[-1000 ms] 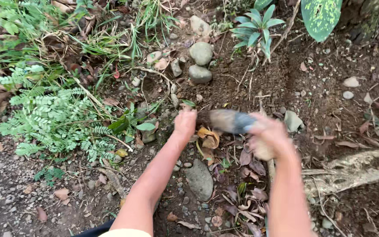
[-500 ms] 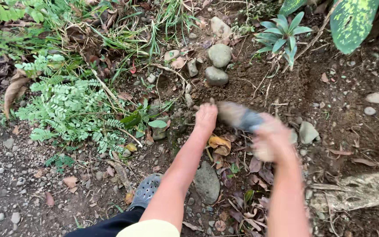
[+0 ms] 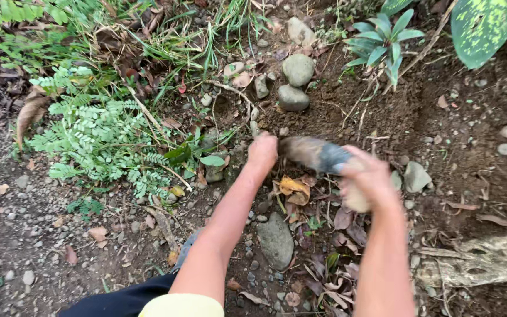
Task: The person uses a small hand hoe to dig and loosen soil around plants in a garden bed. They repeatedly scrape and turn the earth near rocks and plant bases, clearing debris and preparing the ground.
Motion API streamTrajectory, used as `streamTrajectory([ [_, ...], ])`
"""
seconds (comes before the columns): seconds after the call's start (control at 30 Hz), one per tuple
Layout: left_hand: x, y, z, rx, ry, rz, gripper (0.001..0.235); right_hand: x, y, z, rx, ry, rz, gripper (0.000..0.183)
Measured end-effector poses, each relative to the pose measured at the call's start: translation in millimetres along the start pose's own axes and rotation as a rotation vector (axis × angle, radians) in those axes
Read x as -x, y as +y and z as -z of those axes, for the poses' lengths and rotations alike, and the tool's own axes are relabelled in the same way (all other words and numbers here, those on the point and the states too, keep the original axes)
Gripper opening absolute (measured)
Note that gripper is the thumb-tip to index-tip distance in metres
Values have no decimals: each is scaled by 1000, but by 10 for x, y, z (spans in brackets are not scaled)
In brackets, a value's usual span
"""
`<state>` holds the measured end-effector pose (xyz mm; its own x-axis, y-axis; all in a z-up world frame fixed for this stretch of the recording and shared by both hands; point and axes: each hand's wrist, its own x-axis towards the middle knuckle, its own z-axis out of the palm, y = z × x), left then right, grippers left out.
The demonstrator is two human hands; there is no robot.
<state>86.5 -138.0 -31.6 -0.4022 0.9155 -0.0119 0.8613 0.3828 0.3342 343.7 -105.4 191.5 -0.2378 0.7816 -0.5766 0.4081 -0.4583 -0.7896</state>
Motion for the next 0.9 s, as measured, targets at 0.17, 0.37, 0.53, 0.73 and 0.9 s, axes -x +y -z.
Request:
streamTrajectory([
  [0.17, -7, 315, -57, 22, -87, 9, 21, -146, 289, -12, 178, -152, 81, 62],
  [0.37, -68, 332, -179, 112, -71, 56, 31, 515, -334, 548, 300, 179, 99, 64],
  [0.53, -82, 166, -229, 21, -62, 15, 21, 437, -596, 99, 327, 89, 56, 60],
  [0.73, -9, 229, -109, -10, -249, 111, 23, -43, 126, 294, 86, -154, -35, 58],
  [0.9, 67, 178, 174, -100, -589, 128, 32, 258, -117, 629, 207, -52, -92, 58],
])
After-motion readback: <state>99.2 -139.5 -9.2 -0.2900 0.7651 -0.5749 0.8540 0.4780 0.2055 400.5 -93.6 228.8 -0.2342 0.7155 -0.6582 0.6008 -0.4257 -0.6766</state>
